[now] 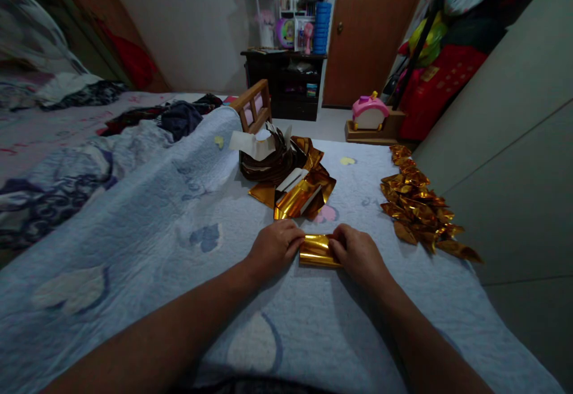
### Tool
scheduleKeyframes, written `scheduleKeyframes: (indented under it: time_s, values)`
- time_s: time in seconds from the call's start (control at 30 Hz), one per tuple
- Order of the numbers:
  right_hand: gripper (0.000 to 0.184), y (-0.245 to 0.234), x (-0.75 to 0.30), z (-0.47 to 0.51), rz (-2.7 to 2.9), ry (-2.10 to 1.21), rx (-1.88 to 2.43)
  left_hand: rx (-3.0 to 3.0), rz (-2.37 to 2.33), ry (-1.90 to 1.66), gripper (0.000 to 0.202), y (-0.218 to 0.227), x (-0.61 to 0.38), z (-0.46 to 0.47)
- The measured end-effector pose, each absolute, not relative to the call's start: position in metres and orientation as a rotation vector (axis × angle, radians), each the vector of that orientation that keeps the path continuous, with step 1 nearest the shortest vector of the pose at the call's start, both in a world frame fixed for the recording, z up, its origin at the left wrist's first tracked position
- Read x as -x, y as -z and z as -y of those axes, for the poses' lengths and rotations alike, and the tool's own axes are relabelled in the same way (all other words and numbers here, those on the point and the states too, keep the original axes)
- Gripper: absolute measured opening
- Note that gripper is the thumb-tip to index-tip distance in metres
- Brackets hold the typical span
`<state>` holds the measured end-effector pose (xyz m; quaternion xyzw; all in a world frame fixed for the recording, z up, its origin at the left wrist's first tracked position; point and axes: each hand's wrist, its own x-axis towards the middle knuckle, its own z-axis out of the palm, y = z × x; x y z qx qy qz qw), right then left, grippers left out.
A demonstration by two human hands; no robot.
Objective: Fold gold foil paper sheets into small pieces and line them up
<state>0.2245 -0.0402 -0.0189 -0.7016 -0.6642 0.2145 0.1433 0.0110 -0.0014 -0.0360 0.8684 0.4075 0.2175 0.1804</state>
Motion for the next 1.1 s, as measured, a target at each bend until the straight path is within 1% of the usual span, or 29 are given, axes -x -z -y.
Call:
scheduleKeyframes:
  time_s: [0.13,0.2,0.27,0.5,0.7,0.83,0.93,1.1]
  values:
    - [0.018,0.023,-0.224,0.041,1.927,-0.538,2.011,-2.42,-1.219,-0.571,0.014,0.034,-0.015,0.0]
    - [0.02,0.024,-0.223,0.041,1.962,-0.471,2.011,-2.376,-1.262,-0.549,0.01,0.034,-0.018,0.0]
    - [0.017,0.024,-0.223,0.041,1.992,-0.444,2.02,-2.329,-1.302,-0.53,0.006,0.034,-0.019,0.0]
    - [0.01,0.019,-0.22,0.041,1.999,-0.479,2.045,-2.307,-1.31,-0.472,0.006,0.031,-0.022,-0.001]
    - [0.007,0.023,-0.225,0.037,1.988,-0.536,1.926,-2.285,-1.265,-0.547,0.004,0.03,-0.023,-0.002]
    - [0.008,0.021,-0.229,0.037,1.915,-0.674,1.836,-2.208,-1.178,-0.602,0.005,0.031,-0.024,-0.003]
    - [0.01,0.018,-0.232,0.036,1.764,-0.825,1.738,-2.014,-1.11,-0.654,0.004,0.031,-0.023,-0.002]
    - [0.018,0.015,-0.236,0.035,1.611,-1.118,1.528,-1.748,-1.028,-0.759,0.019,0.028,-0.02,0.0]
